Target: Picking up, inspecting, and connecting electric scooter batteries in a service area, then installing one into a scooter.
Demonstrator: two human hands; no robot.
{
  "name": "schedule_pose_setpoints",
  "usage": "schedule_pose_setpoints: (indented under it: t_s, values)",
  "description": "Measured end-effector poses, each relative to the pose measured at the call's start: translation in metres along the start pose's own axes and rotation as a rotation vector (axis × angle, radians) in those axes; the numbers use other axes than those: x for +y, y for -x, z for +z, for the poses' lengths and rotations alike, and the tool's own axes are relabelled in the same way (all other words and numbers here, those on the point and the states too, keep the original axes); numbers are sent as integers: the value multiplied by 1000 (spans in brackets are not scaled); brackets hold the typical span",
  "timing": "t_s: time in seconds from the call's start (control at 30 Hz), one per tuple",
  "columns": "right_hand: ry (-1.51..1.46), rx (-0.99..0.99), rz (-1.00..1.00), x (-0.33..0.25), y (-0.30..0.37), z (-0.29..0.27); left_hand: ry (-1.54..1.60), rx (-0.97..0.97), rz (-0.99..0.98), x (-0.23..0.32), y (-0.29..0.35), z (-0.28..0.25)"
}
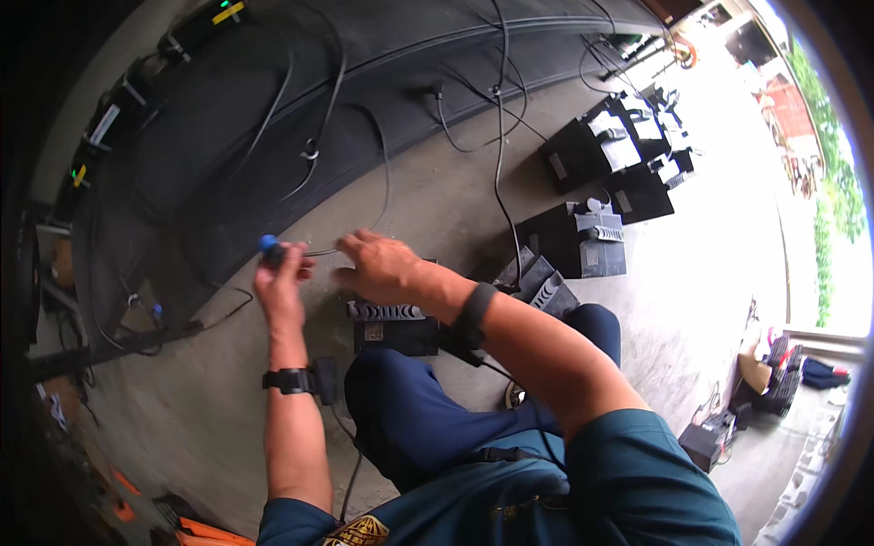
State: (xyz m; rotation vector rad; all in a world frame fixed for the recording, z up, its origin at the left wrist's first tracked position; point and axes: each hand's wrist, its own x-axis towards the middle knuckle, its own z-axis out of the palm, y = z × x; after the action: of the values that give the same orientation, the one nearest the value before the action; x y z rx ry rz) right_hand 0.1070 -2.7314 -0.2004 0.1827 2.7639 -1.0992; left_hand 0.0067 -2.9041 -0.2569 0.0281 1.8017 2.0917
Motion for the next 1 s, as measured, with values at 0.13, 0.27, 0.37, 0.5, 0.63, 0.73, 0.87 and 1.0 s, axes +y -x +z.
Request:
schedule_pose_setpoints:
  t_s: [0.13,0.27,0.37,0.5,0.63,0.73,0.87,1.0]
  values:
    - [143,34,131,81,70,0,397,134,25,7,-76,-54]
    - [-58,122,-143,93,147,12,437,389,80,-22,-142,-118]
    - [-275,73,-67,71,191,7,322,404,-54,-55,-159,-152]
    - [-332,-41,199,83,240,5,287,538,-85,-66,-153,-103]
    - [-344,10,250,93,253,-5,193,461,-24,-55,-148,-77]
    - [-355,16,330,91,243,-14,35,504,68,-56,-142,-93]
    - [-379,7,348,92,238,-23,-105,411,104,-49,-108,-69]
    - [-397,11,364,86,236,-30,-62,319,188,-1,-54,-27]
